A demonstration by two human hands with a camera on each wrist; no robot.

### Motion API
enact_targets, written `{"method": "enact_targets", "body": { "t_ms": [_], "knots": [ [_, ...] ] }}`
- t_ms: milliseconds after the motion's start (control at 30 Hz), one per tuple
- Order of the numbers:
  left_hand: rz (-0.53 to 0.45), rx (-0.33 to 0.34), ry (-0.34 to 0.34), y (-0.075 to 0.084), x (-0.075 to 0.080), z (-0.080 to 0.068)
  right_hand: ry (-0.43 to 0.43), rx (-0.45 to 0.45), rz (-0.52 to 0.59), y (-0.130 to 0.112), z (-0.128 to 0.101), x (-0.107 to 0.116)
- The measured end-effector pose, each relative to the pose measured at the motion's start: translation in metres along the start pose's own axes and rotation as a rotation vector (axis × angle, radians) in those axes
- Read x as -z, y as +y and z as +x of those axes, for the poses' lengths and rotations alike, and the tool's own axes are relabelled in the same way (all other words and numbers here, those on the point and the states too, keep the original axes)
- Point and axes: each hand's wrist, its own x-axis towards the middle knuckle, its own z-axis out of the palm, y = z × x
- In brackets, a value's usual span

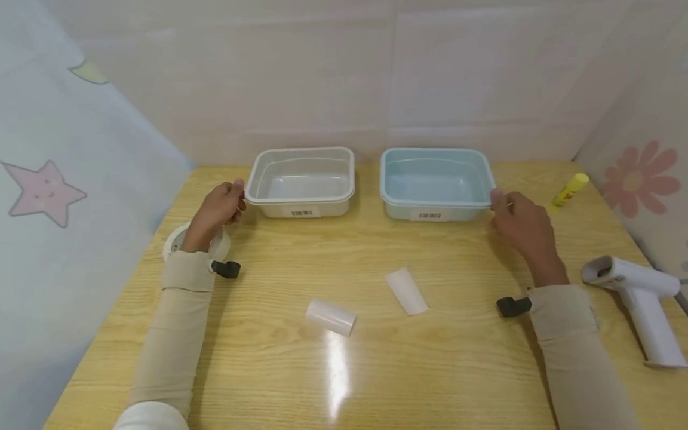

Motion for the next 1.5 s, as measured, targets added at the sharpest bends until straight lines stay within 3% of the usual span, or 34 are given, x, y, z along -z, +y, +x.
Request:
{"method": "enact_targets", "body": {
  "t_ms": [100, 267, 633, 900, 1133, 1500],
  "knots": [
    [-0.091, -0.003, -0.027, -0.005, 0.0, 0.002, -0.007, -0.004, 0.007, -0.001, 0.002, -0.002],
    [-0.163, -0.012, -0.062, -0.005, -0.001, 0.003, -0.004, -0.001, 0.026, -0.005, 0.004, -0.004],
    [-0.185, -0.067, -0.043, -0.009, -0.004, 0.007, -0.005, 0.006, 0.132, -0.007, 0.008, -0.009],
    [-0.211, -0.049, -0.043, -0.002, -0.005, 0.005, -0.012, 0.047, 0.311, 0.003, 0.011, -0.012],
    [-0.255, -0.04, -0.078, 0.003, -0.006, 0.001, 0.028, 0.078, 0.362, 0.007, 0.009, -0.012],
    [-0.249, -0.069, -0.067, -0.008, -0.012, 0.009, 0.081, 0.095, 0.453, -0.014, 0.011, -0.01]
  ]
}}
